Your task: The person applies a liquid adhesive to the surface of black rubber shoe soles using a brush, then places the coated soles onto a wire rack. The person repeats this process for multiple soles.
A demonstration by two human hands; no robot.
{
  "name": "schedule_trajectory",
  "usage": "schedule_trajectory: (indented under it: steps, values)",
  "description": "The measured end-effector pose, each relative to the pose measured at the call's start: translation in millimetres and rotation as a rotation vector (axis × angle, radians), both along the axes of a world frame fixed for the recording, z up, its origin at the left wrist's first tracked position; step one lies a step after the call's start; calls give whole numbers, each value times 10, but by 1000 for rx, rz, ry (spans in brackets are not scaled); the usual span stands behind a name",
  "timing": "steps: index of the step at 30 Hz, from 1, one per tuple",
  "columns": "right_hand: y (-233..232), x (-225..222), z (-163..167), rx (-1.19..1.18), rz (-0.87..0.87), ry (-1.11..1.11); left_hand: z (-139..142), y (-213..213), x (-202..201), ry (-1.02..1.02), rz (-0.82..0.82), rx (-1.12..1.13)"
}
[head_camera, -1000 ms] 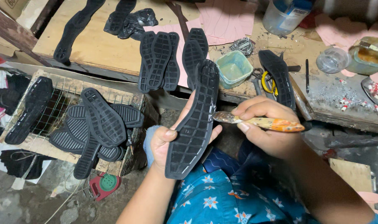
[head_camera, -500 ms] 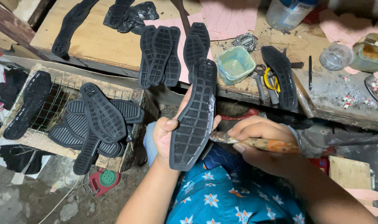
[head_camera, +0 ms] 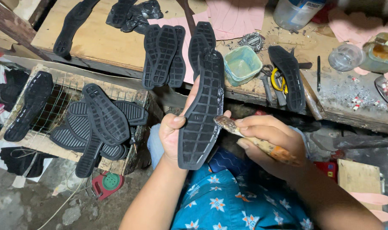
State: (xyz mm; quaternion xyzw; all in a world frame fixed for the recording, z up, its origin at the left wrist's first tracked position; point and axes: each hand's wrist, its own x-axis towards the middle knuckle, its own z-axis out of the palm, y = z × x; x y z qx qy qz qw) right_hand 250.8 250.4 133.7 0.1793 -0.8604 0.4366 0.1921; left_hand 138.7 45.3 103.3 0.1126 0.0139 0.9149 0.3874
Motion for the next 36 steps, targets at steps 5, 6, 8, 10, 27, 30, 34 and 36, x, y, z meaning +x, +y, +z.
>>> schedule_trajectory:
  steps: [5,6,8,10,27,30,34,36]
  values:
    - [-79,29,-12,1,125,-33,-72,39,-90,1,26,41]
    - [-81,47,-11,-25,146,-59,-87,53,-101,-11,33,42]
    - [-56,71,-14,-59,149,-73,-106,87,-133,-31,44,47]
    - [3,82,-9,-74,112,-53,-101,126,-160,-41,35,102]
    - [-76,-24,-14,92,40,109,73,266,-236,102,51,39]
    - [-147,48,-45,90,136,58,66,269,-240,74,74,46]
    - [-120,116,-36,33,176,-18,19,282,-233,64,55,97]
    - [-116,112,-36,-4,168,33,-3,292,-236,77,39,122]
